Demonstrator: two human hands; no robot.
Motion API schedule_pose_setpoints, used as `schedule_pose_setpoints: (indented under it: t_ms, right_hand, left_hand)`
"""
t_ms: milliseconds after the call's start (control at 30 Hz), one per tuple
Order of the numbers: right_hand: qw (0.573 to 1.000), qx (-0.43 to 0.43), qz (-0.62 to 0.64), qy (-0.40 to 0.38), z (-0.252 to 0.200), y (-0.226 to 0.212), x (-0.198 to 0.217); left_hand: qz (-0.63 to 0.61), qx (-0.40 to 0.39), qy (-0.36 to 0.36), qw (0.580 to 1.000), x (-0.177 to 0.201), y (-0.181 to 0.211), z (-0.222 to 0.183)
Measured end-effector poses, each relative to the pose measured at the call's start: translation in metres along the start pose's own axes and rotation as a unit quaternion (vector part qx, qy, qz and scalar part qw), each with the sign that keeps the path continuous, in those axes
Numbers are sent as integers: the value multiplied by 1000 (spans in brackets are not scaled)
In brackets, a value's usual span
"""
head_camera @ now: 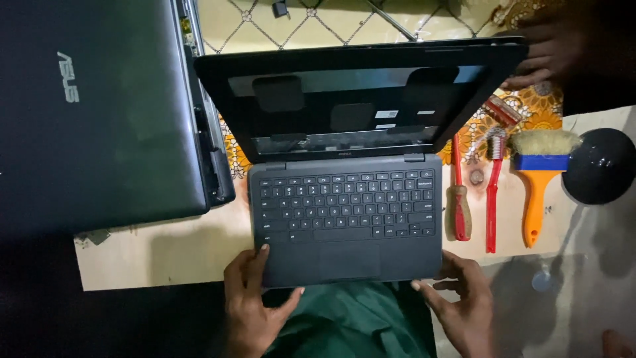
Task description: Prying open the casing and screen bezel of a laptop using hands and a small tool.
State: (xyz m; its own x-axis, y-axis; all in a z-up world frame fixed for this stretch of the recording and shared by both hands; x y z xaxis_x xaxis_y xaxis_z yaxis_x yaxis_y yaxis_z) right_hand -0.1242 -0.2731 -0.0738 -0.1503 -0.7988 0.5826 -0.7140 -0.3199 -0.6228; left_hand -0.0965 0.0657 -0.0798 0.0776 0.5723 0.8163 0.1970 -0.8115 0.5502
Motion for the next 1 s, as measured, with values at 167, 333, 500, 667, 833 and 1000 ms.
schedule_pose_setpoints:
  t_ms: [167,333,500,667,833,1000]
  right_hand:
    - [993,55,-103,-19,-2,10,-2]
    - [852,486,-196,1,-24,-22,-3]
    - [772,582,-236,-101,-16,-17,-23]
    - [712,580,-317,-238,-15,-1,-53]
    - [696,592,-366,-180,-24,-11,-61]
    - [659,617,-413,-123,-21,13,-76]
  left_hand:
    - [21,-58,27,998,5,13,1]
    - [28,-322,-162,932,-19,67,13]
    - [41,-435,-221,872,-38,113,14]
    - [86,-460,-261,844,-68,125,3]
    - [55,-436,-240,866,-75,124,-7]
    - [40,-430,-227,873,-80,126,-12]
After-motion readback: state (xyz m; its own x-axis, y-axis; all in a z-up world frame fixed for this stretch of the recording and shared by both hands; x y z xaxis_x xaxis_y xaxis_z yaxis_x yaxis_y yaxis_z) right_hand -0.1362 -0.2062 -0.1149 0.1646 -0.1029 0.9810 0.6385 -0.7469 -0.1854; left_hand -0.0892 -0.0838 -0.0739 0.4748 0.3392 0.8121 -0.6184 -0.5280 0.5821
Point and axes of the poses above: each hand's wrist, its own z-axis towards the middle knuckle, its own x-axis out of the back of the hand, y = z × x, the point moved 6 cm from there along z, towards the middle knuckle, and after that the axes turned 7 degrees about x, right-handed, at the moved point
